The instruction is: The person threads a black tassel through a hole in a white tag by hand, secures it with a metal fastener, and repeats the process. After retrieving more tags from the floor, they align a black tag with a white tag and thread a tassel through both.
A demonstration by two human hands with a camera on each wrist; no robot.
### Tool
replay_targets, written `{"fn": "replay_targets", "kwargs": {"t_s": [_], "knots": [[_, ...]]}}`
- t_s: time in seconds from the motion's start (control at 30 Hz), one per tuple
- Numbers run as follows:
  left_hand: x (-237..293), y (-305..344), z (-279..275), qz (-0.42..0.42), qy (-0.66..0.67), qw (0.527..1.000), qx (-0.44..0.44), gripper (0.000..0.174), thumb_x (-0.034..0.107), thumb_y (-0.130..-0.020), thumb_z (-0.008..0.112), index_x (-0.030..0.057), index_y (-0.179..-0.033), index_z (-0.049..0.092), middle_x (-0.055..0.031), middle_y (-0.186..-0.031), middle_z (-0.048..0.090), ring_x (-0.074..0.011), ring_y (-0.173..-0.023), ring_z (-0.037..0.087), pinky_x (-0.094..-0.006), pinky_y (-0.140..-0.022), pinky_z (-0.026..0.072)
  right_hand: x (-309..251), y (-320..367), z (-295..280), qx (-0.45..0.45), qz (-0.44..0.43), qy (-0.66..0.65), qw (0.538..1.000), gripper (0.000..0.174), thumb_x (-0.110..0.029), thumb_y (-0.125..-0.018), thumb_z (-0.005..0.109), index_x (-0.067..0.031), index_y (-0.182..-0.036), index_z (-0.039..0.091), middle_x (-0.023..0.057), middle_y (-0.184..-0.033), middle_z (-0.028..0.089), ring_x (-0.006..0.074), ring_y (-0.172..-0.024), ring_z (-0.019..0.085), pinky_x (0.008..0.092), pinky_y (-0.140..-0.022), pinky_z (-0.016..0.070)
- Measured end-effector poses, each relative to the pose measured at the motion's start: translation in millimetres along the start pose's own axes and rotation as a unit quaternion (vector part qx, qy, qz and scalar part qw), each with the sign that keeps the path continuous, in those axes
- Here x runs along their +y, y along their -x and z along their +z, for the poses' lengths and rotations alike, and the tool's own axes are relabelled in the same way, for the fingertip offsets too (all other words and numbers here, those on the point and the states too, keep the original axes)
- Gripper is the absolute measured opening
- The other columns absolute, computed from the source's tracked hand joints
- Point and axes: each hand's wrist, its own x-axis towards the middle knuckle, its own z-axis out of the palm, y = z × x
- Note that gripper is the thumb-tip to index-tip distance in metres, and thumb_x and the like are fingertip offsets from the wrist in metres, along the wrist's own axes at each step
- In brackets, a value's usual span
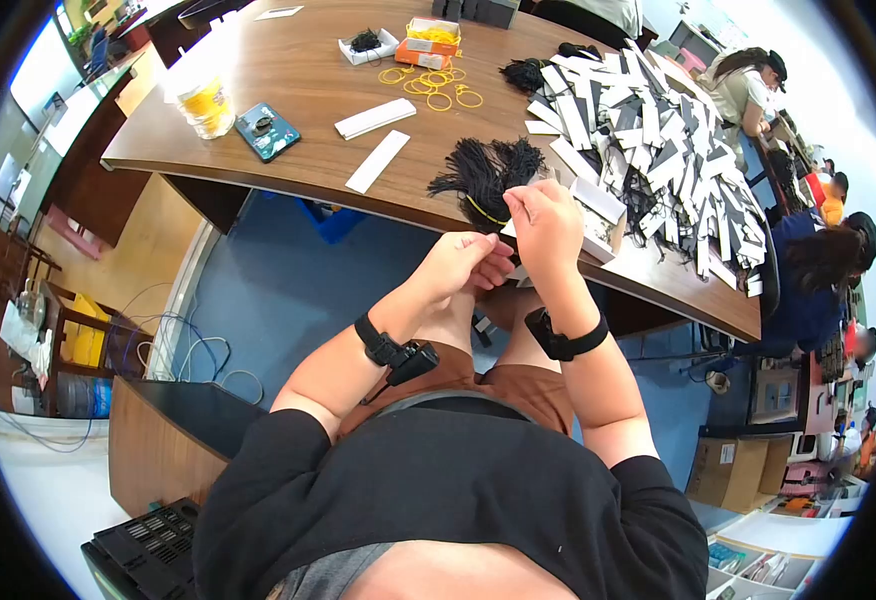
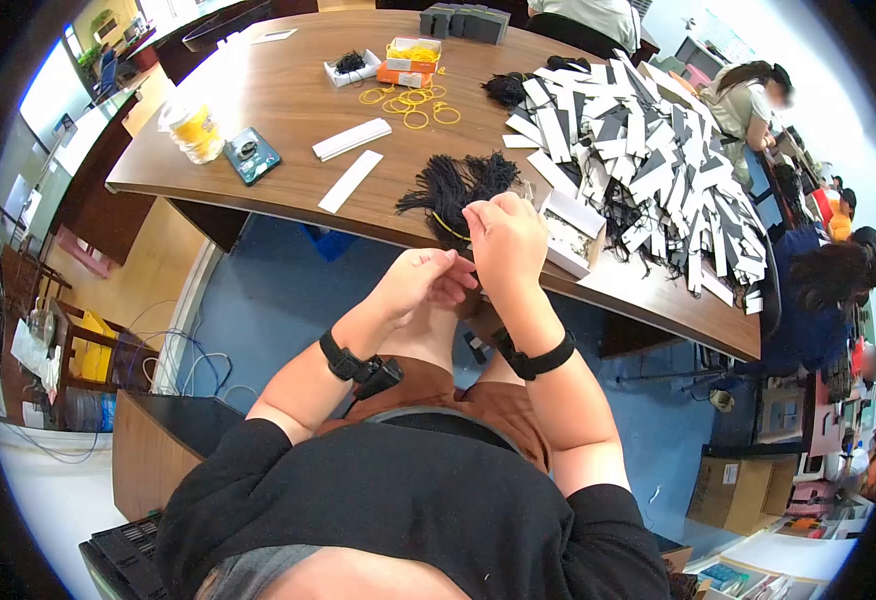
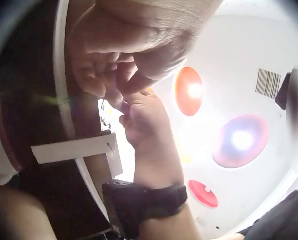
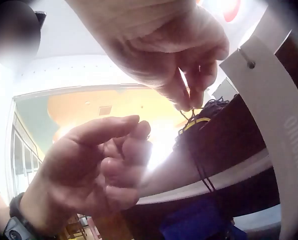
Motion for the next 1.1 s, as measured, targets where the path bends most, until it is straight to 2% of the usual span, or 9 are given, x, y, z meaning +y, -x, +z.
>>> {"fn": "replay_targets", "kwargs": {"t_s": [0.17, 0.3, 0.47, 0.57, 0.67, 0.8, 0.9, 1.0, 1.1], "knots": [[2, -10, 8, 0.021, 0.241, 0.97, -0.037, 0.042, 0.032, -0.099, 0.034, -0.002, -0.109, 0.056, -0.012, -0.104, 0.064, -0.0216, -0.092, 0.063, -0.033, -0.084, 0.05, -19, 28, -22, 0.008, -0.06, 0.01, 0.998, 0.009, -0.013, -0.07, 0.068, -0.0098, -0.073, 0.06, 0.0048, -0.075, 0.054, 0.0249, -0.075, 0.055, 0.0375, -0.067, 0.0419], [0, -17, 13, -0.026, 0.271, 0.961, -0.056, 0.036, 0.023, -0.098, 0.036, -0.0057, -0.111, 0.052, -0.0182, -0.107, 0.062, -0.0253, -0.099, 0.062, -0.0355, -0.089, 0.0492, -26, 64, -26, -0.097, -0.052, -0.081, 0.991, 0.009, -0.009, -0.068, 0.069, -0.0072, -0.075, 0.063, 0.0069, -0.075, 0.06, 0.0277, -0.07, 0.058, 0.0376, -0.062, 0.0445], [-3, -21, 14, -0.046, 0.258, 0.965, -0.015, 0.034, 0.019, -0.097, 0.037, -0.0067, -0.113, 0.05, -0.0219, -0.111, 0.06, -0.0304, -0.102, 0.061, -0.0399, -0.089, 0.0508, -29, 84, -29, -0.115, 0.028, -0.15, 0.982, 0.012, -0.017, -0.074, 0.069, -0.0075, -0.076, 0.062, 0.009, -0.072, 0.06, 0.0288, -0.067, 0.06, 0.0373, -0.058, 0.0472], [-5, -22, 13, -0.054, 0.273, 0.96, -0.03, 0.032, 0.021, -0.097, 0.038, -0.0054, -0.109, 0.052, -0.0213, -0.109, 0.061, -0.0302, -0.1, 0.061, -0.0404, -0.087, 0.0516, -29, 85, -35, -0.196, 0.163, -0.229, 0.939, 0.012, -0.017, -0.077, 0.067, -0.007, -0.082, 0.064, 0.0107, -0.074, 0.062, 0.0296, -0.068, 0.061, 0.0354, -0.059, 0.048], [-3, -20, 13, -0.057, 0.275, 0.96, 0.003, 0.032, 0.023, -0.097, 0.039, -0.0035, -0.103, 0.055, -0.0191, -0.105, 0.063, -0.0281, -0.095, 0.063, -0.0385, -0.083, 0.0532, -14, 88, -33, -0.268, 0.146, -0.25, 0.919, 0.013, -0.018, -0.078, 0.066, -0.0078, -0.087, 0.065, 0.012, -0.076, 0.063, 0.0297, -0.069, 0.061, 0.0345, -0.06, 0.0484], [-13, -25, 8, -0.018, 0.196, 0.98, 0.041, 0.029, 0.024, -0.098, 0.039, 0.0004, -0.097, 0.056, -0.0145, -0.093, 0.064, -0.0199, -0.076, 0.064, -0.0334, -0.07, 0.0552, -16, 54, -50, -0.119, 0.174, -0.185, 0.96, 0.015, -0.021, -0.076, 0.067, -0.0102, -0.086, 0.066, 0.0074, -0.074, 0.061, 0.0259, -0.068, 0.061, 0.036, -0.062, 0.0476], [-1, -15, 16, -0.018, 0.17, 0.985, 0.031, 0.031, 0.026, -0.098, 0.039, 0.0015, -0.1, 0.057, -0.0115, -0.091, 0.065, -0.0189, -0.075, 0.064, -0.0328, -0.067, 0.0551, 3, 31, -35, -0.104, 0.02, -0.072, 0.992, 0.016, -0.022, -0.074, 0.068, -0.011, -0.084, 0.066, 0.0057, -0.08, 0.061, 0.0242, -0.079, 0.059, 0.0367, -0.069, 0.0458], [2, -10, 11, -0.021, 0.132, 0.991, 0.001, 0.033, 0.03, -0.099, 0.039, 0.0033, -0.104, 0.058, -0.009, -0.092, 0.065, -0.0185, -0.081, 0.066, -0.032, -0.067, 0.0544, 13, 26, -18, -0.132, -0.018, -0.07, 0.989, 0.021, -0.014, -0.073, 0.069, -0.0034, -0.091, 0.066, 0.0103, -0.083, 0.061, 0.0234, -0.071, 0.06, 0.0309, -0.065, 0.0484], [4, -2, 5, -0.019, 0.098, 0.995, -0.002, 0.032, 0.029, -0.098, 0.04, 0.0033, -0.104, 0.059, -0.0092, -0.094, 0.065, -0.0188, -0.084, 0.066, -0.0319, -0.07, 0.054, 11, 20, -17, -0.277, 0.13, -0.221, 0.926, 0.023, -0.021, -0.072, 0.067, -0.0071, -0.091, 0.068, 0.0111, -0.086, 0.064, 0.0301, -0.087, 0.06, 0.0388, -0.076, 0.0479]]}}
